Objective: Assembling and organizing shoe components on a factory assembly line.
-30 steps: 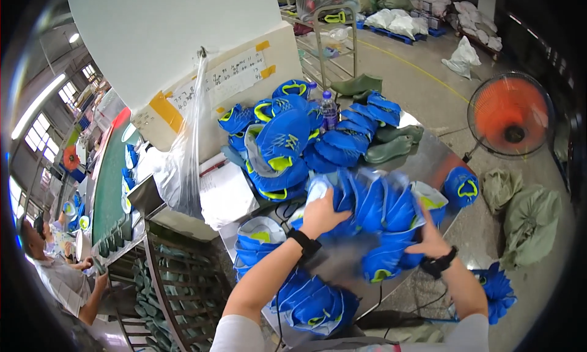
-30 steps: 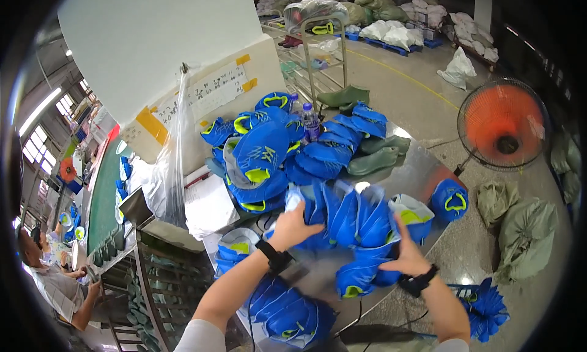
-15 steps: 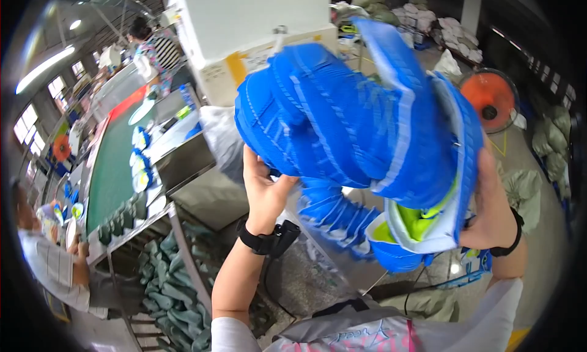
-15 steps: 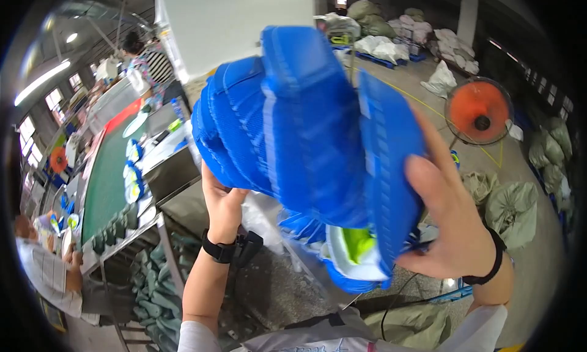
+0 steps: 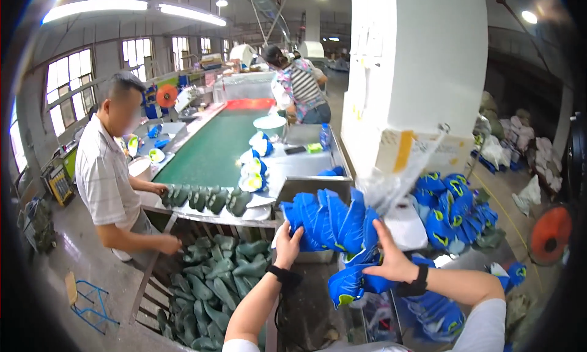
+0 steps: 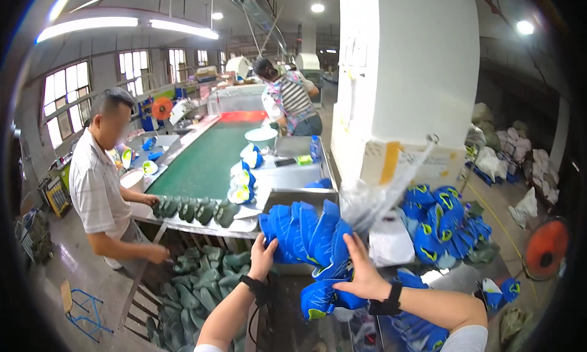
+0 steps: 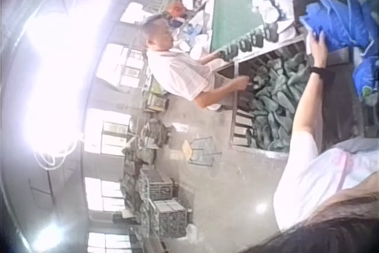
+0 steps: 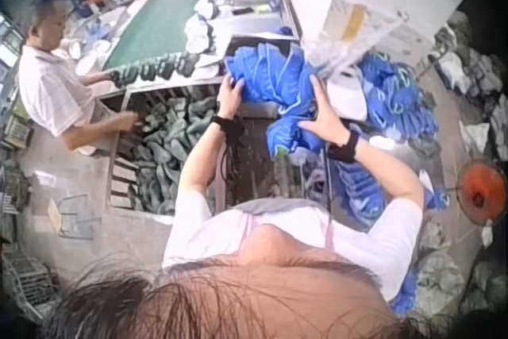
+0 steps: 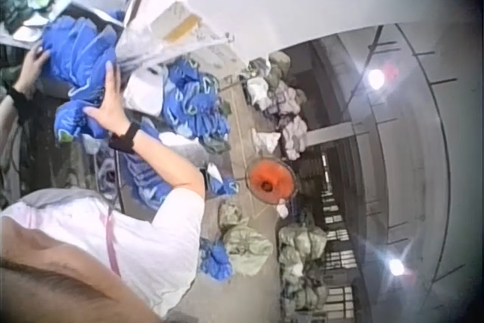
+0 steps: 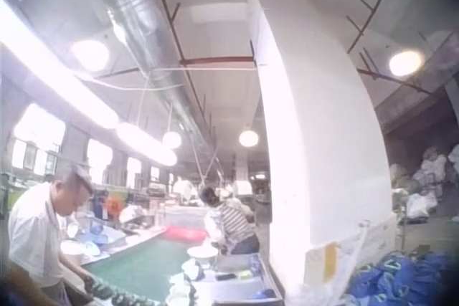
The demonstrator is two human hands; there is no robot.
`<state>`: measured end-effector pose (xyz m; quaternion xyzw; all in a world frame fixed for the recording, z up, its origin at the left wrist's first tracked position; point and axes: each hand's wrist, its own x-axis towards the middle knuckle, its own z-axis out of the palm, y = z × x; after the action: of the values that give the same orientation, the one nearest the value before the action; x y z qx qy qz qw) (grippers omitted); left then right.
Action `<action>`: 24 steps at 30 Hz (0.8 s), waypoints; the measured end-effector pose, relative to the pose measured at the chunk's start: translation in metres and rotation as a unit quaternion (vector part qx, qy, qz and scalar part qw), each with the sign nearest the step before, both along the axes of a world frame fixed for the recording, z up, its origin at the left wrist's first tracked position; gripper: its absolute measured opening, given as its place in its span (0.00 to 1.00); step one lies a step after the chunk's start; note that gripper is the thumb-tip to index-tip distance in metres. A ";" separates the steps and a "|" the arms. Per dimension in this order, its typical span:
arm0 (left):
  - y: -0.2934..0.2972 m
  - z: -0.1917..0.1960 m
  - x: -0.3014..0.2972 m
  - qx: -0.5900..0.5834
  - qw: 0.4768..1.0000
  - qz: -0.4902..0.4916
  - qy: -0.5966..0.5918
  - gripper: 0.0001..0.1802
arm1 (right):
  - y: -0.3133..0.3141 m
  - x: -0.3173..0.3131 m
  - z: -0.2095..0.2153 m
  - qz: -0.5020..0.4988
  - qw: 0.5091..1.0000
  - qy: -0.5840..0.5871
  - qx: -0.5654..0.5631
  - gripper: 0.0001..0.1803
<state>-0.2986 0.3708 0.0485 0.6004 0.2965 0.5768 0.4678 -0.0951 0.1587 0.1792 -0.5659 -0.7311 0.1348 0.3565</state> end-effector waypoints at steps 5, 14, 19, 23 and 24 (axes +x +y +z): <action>0.112 0.029 0.009 0.007 0.989 0.013 -0.145 0.13 | 0.136 0.020 0.012 0.061 0.991 -0.059 0.101 0.59; 0.298 0.094 0.080 0.043 0.975 0.080 -0.201 0.17 | 0.397 0.111 0.003 0.003 0.968 -0.094 0.235 0.55; 0.403 0.059 0.102 0.050 0.987 0.106 -0.111 0.19 | 0.485 0.133 -0.035 -0.063 0.979 -0.064 0.184 0.56; 0.499 0.000 0.119 0.019 0.988 0.114 -0.104 0.18 | 0.534 0.135 -0.067 -0.076 0.979 -0.067 0.175 0.54; 0.520 -0.017 0.126 0.011 0.988 0.122 -0.091 0.18 | 0.544 0.135 -0.073 -0.087 0.987 -0.073 0.116 0.54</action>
<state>-0.1729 0.8906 0.0310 0.5097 0.3171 0.6852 0.4126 0.0403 0.7024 0.1065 -0.5907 -0.7135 -0.0243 0.3760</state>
